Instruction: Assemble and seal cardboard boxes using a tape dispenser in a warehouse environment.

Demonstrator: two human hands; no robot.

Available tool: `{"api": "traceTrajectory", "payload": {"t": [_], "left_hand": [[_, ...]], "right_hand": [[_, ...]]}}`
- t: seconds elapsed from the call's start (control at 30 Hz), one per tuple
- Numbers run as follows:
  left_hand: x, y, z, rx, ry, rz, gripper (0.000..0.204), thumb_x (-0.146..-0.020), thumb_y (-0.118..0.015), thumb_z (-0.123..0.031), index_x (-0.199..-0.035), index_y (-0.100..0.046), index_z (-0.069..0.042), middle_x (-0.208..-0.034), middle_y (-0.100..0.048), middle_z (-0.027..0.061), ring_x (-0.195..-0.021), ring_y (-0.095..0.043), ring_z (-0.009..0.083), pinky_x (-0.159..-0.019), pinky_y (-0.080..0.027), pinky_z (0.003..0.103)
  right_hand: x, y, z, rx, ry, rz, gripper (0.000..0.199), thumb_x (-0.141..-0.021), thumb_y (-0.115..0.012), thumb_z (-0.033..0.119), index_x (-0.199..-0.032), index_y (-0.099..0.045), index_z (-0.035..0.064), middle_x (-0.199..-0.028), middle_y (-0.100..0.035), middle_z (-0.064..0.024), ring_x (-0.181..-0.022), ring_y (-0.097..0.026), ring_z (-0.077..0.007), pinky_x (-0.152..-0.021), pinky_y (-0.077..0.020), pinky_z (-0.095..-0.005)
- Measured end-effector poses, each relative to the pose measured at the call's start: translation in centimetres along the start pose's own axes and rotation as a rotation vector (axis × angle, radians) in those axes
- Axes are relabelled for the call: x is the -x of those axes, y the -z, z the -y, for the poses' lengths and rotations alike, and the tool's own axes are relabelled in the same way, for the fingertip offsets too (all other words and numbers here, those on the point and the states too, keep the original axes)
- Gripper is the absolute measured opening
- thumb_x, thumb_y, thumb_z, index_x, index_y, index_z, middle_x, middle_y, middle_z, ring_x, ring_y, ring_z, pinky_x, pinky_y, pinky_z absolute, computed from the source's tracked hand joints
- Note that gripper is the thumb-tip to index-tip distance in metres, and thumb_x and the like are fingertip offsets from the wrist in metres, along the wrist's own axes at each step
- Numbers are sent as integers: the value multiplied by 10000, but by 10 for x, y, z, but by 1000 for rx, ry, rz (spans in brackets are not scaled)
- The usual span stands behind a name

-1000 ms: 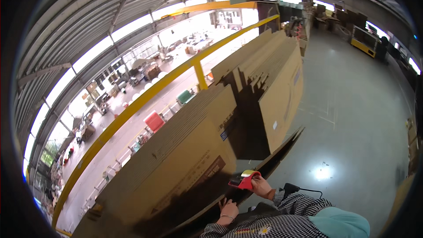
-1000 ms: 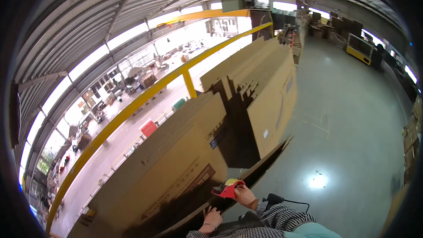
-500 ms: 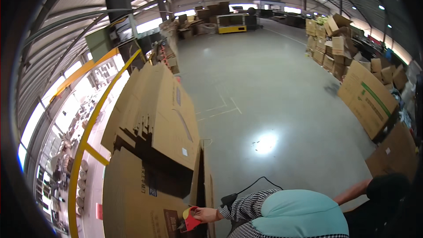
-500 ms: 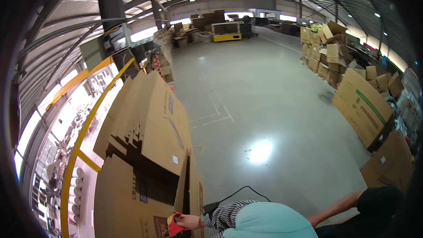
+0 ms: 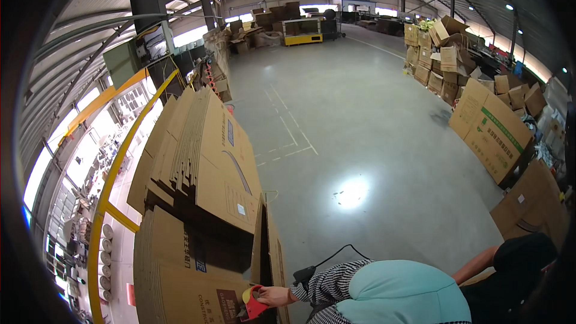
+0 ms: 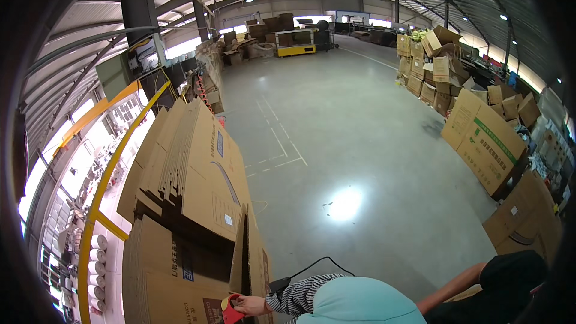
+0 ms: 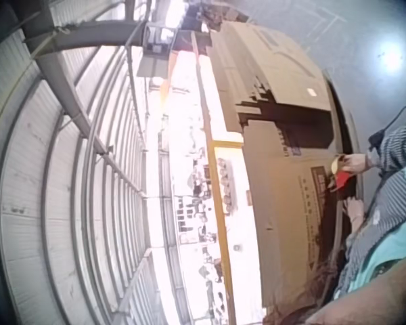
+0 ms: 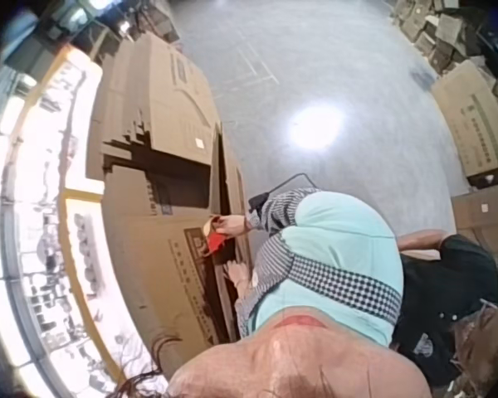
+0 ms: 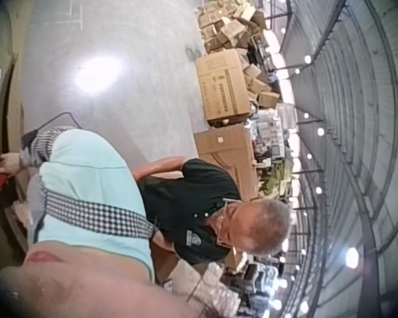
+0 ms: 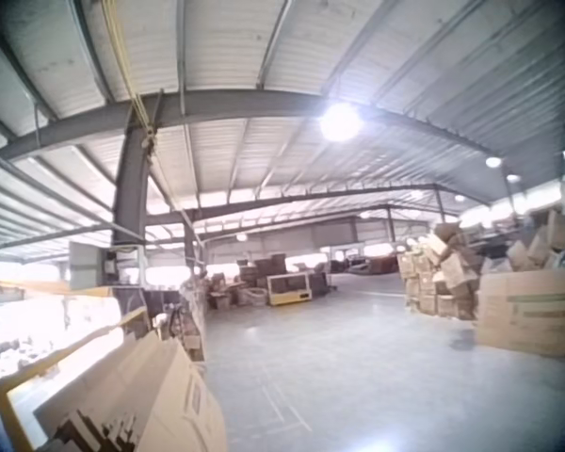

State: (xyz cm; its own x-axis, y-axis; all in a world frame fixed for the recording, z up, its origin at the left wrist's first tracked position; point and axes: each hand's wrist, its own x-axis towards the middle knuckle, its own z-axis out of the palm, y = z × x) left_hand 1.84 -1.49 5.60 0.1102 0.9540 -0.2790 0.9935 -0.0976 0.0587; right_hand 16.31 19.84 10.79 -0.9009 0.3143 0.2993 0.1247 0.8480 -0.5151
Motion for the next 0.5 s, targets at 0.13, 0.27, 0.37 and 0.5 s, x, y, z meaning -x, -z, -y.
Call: {"api": "traceTrajectory", "payload": {"t": [0.13, 0.27, 0.37, 0.5], "left_hand": [[-1, -4, 0, 38, 35, -43, 271, -812, -498, -163, -752, -715, -12, -984, -679, 167, -1057, -547, 355, -974, -391, 513], [-2, -33, 6, 140, 128, -64, 282, -811, -487, -166, -779, -708, 6, -991, -674, 179, -1066, -535, 370, -989, -380, 512], [-4, -28, 7, 143, 135, -39, 282, -811, -486, -166, -788, -707, 8, -993, -674, 179, -1066, -534, 373, -991, -379, 511], [-2, -25, 10, 137, 139, -19, 283, -812, -485, -167, -801, -706, 11, -995, -673, 180, -1067, -531, 376, -994, -379, 508]], "right_hand": [[-2, -1, -1, 2, 19, -31, 348, -804, -687, 227, -1039, -505, 45, -989, -596, -147, -1043, -547, -333, -1025, -354, -420], [-6, 0, 1, 46, 9, 13, 350, -795, -691, 228, -1035, -508, 50, -992, -601, -144, -1047, -550, -329, -1028, -350, -422], [-7, 6, 5, 37, 18, -2, 224, -854, -634, 200, -957, -504, 51, -994, -569, -151, -1035, -535, -331, -989, -405, -424], [-7, 3, 4, 22, 14, -11, 219, -859, -635, 198, -959, -506, 53, -998, -565, -154, -1035, -531, -331, -987, -407, -425]]}}
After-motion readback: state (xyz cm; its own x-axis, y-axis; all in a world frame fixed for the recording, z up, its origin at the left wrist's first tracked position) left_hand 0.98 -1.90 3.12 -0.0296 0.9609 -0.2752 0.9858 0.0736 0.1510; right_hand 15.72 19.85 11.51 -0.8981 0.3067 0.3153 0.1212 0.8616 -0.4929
